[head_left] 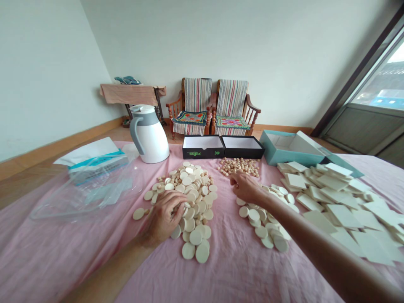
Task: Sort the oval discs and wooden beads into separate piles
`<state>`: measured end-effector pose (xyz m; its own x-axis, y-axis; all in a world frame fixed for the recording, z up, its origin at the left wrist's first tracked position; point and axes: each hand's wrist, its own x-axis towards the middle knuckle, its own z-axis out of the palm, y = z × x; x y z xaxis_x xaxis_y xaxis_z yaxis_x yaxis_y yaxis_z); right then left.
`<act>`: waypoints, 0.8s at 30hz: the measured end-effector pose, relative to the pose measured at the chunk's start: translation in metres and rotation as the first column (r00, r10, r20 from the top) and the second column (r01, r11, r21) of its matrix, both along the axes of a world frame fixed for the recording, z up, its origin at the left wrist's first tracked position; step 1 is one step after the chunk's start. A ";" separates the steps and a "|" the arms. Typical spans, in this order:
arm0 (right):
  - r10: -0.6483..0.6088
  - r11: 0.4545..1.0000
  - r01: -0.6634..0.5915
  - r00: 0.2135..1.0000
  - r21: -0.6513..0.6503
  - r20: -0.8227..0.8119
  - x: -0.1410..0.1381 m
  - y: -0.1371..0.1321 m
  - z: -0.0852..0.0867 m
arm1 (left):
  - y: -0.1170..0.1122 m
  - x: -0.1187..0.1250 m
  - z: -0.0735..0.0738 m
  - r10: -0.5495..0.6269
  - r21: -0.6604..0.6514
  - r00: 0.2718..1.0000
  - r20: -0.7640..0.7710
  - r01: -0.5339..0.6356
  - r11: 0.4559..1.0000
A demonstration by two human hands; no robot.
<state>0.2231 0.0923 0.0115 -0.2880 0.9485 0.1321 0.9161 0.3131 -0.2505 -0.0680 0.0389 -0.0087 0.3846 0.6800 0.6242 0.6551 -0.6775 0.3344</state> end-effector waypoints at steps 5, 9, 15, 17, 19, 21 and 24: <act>-0.245 0.969 0.236 0.958 0.074 0.150 0.032 0.048 0.009 | 0.000 0.001 0.001 -0.005 0.003 1.000 0.010 0.005 1.000; -0.335 0.936 0.318 0.935 0.150 0.113 0.033 0.064 0.016 | 0.000 0.000 0.001 -0.002 -0.002 1.000 0.019 0.002 1.000; -0.011 0.999 0.012 1.000 0.046 -0.017 -0.016 0.059 0.007 | 0.001 -0.001 0.000 -0.008 -0.030 1.000 0.017 0.008 1.000; 0.047 0.999 -0.046 0.998 0.017 -0.036 -0.033 0.057 0.000 | 0.001 -0.001 0.000 -0.014 -0.040 1.000 0.015 0.015 0.999; 0.053 0.999 -0.053 0.998 -0.002 -0.045 -0.047 0.057 -0.006 | 0.000 -0.002 0.000 -0.020 -0.043 1.000 0.015 0.021 0.999; 0.036 0.999 -0.037 0.998 -0.019 -0.049 -0.056 0.060 -0.011 | 0.000 -0.002 0.000 -0.020 -0.039 1.000 0.020 0.021 0.999; -0.006 0.999 0.005 0.999 -0.044 -0.039 -0.066 0.068 -0.017 | 0.000 -0.002 0.000 -0.016 -0.041 1.000 0.022 0.017 0.999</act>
<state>0.1572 0.1606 -0.0051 -0.2781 0.9552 0.1012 0.9069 0.2958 -0.3000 -0.0699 0.0393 -0.0091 0.3826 0.6989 0.6043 0.6361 -0.6736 0.3764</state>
